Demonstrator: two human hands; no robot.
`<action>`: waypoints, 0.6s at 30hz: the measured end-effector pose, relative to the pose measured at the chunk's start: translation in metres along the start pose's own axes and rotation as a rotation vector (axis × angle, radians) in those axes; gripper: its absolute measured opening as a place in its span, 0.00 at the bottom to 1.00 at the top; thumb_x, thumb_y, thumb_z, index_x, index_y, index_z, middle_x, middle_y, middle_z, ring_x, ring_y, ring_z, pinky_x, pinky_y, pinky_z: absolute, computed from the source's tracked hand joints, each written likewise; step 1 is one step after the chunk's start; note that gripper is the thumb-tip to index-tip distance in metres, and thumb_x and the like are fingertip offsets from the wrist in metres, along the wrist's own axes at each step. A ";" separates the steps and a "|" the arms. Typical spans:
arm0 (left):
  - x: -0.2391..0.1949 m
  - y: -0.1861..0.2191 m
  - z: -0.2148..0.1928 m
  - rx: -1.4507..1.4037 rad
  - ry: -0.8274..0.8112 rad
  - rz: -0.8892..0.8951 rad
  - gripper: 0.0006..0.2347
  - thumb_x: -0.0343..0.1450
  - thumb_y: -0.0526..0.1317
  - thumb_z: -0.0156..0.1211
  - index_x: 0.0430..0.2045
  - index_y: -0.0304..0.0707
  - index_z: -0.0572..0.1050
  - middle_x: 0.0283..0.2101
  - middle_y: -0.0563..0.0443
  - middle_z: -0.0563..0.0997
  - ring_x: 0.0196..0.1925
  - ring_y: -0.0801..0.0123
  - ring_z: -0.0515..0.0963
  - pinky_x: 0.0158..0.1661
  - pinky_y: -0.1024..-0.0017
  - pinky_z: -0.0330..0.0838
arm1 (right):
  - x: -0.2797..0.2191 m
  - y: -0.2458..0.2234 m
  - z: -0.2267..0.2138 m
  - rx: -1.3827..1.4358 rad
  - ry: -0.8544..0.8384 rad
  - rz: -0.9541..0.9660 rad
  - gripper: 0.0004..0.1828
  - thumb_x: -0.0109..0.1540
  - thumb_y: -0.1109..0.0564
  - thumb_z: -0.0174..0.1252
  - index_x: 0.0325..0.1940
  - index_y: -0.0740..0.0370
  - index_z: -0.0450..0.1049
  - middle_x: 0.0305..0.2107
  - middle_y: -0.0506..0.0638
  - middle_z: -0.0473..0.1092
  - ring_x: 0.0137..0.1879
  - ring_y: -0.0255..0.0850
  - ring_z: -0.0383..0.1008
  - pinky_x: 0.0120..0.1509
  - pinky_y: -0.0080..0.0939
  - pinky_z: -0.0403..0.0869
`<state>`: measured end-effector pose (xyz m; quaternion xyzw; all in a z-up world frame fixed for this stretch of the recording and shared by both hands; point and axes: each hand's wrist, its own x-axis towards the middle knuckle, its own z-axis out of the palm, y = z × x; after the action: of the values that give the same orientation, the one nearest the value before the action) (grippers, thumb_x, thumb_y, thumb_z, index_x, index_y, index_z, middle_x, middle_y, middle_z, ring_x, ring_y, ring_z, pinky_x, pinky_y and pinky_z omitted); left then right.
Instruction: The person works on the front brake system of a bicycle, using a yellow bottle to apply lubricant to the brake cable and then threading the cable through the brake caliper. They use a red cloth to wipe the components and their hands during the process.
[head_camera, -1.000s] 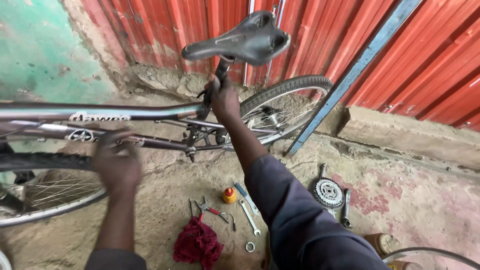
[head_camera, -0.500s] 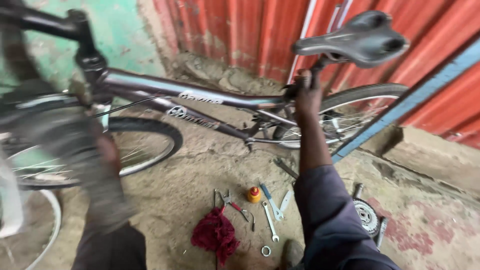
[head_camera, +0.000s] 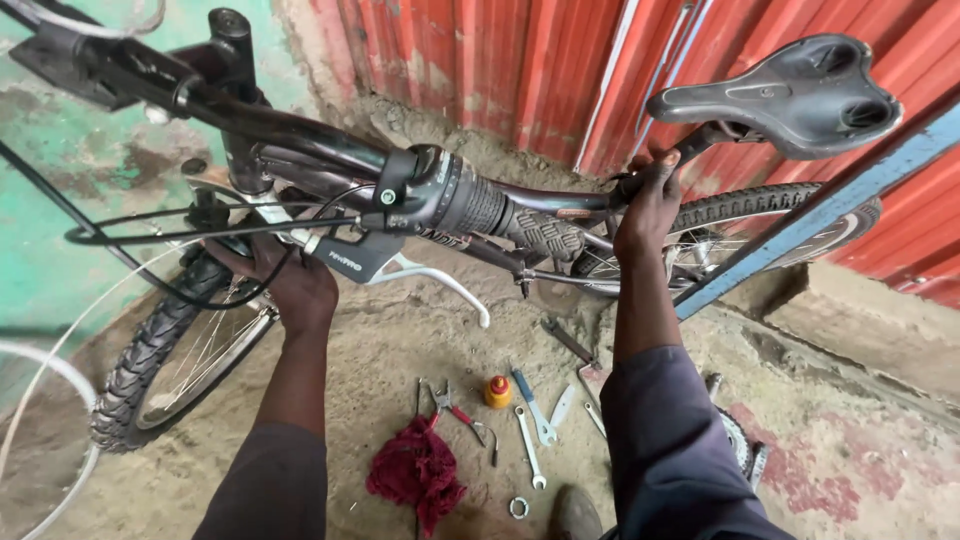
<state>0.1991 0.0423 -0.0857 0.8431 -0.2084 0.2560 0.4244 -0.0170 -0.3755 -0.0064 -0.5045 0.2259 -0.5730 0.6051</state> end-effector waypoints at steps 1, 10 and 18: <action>0.000 -0.009 0.011 -0.071 0.006 -0.007 0.15 0.77 0.34 0.51 0.56 0.23 0.70 0.59 0.25 0.71 0.68 0.39 0.66 0.66 0.52 0.56 | 0.002 0.002 -0.004 -0.005 0.007 0.003 0.30 0.69 0.32 0.47 0.58 0.58 0.76 0.36 0.53 0.76 0.34 0.37 0.76 0.40 0.36 0.79; -0.008 -0.012 0.015 -0.169 -0.031 0.001 0.13 0.75 0.35 0.52 0.52 0.27 0.71 0.53 0.28 0.71 0.61 0.38 0.69 0.57 0.54 0.62 | 0.004 0.064 -0.011 -0.024 0.179 -0.184 0.22 0.72 0.36 0.52 0.59 0.53 0.73 0.41 0.56 0.74 0.42 0.43 0.79 0.51 0.46 0.82; -0.009 0.000 0.015 -0.212 -0.072 0.036 0.10 0.74 0.35 0.54 0.45 0.27 0.72 0.46 0.28 0.74 0.53 0.37 0.72 0.50 0.53 0.64 | -0.007 0.052 0.002 0.242 0.080 -0.043 0.21 0.70 0.33 0.48 0.56 0.48 0.68 0.28 0.61 0.76 0.33 0.51 0.84 0.39 0.50 0.85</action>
<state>0.1958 0.0311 -0.0992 0.7984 -0.2645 0.2094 0.4988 0.0074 -0.3773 -0.0530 -0.4091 0.1681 -0.6287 0.6396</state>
